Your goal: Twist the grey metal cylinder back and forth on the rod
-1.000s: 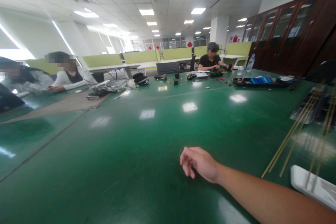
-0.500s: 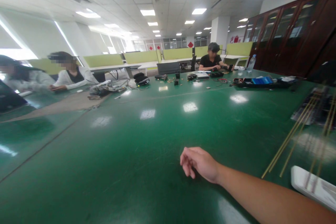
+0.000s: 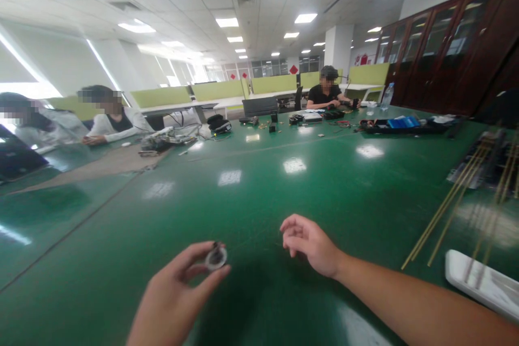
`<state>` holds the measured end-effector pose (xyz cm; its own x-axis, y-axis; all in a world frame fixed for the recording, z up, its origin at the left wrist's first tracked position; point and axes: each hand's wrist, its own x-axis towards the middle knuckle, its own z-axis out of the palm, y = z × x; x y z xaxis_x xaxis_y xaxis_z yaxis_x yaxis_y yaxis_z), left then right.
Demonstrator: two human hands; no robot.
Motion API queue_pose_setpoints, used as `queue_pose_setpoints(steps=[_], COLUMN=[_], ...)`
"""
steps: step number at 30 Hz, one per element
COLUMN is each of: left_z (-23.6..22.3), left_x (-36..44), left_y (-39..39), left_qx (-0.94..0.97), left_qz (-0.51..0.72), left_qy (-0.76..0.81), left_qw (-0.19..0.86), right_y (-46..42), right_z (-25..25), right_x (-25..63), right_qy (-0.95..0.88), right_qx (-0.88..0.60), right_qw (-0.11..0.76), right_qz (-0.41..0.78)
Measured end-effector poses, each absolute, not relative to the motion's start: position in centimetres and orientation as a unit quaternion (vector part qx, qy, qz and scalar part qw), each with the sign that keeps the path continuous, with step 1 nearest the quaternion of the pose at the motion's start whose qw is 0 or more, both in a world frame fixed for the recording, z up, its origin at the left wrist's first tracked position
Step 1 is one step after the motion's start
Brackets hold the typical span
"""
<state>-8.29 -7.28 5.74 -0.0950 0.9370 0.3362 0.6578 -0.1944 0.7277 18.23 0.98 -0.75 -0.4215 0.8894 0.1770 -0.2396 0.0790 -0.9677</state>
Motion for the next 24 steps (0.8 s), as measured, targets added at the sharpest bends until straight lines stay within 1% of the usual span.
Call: queue_pose_setpoints(steps=[1, 4, 7, 10, 14, 18, 24], left_z=[5.8, 5.2, 3.5, 1.6, 0.5, 0.7, 0.5], left_x=[-6.9, -2.9, -0.9, -0.7, -1.1, -1.3, -1.5], left_y=[-5.6, -1.3, 0.7, 1.3, 1.4, 1.3, 1.5], left_qx=[0.673, 0.724, 0.738, 0.697, 0.67, 0.695, 0.69], left_qz=[0.383, 0.355, 0.356, 0.391, 0.402, 0.381, 0.37], left_qy=[0.601, 0.547, 0.511, 0.514, 0.514, 0.497, 0.501], left_qw=[0.199, 0.225, 0.258, 0.312, 0.354, 0.353, 0.368], right_y=[0.9, 0.8, 0.9, 1.1, 1.2, 1.5, 1.7], right_z=[-0.7, -0.8, -1.1, -1.3, -1.4, -1.4, -1.1], right_x=[18.3, 18.4, 18.2, 18.1, 18.1, 18.2, 18.6], right_qy=[-0.595, -0.639, -0.654, -0.661, -0.665, -0.648, -0.669], right_qx=[-0.308, -0.367, -0.399, -0.432, -0.453, -0.415, -0.408], right_qw=[0.468, 0.465, 0.445, 0.427, 0.398, 0.418, 0.388], right_qz=[0.576, 0.492, 0.464, 0.441, 0.441, 0.482, 0.485])
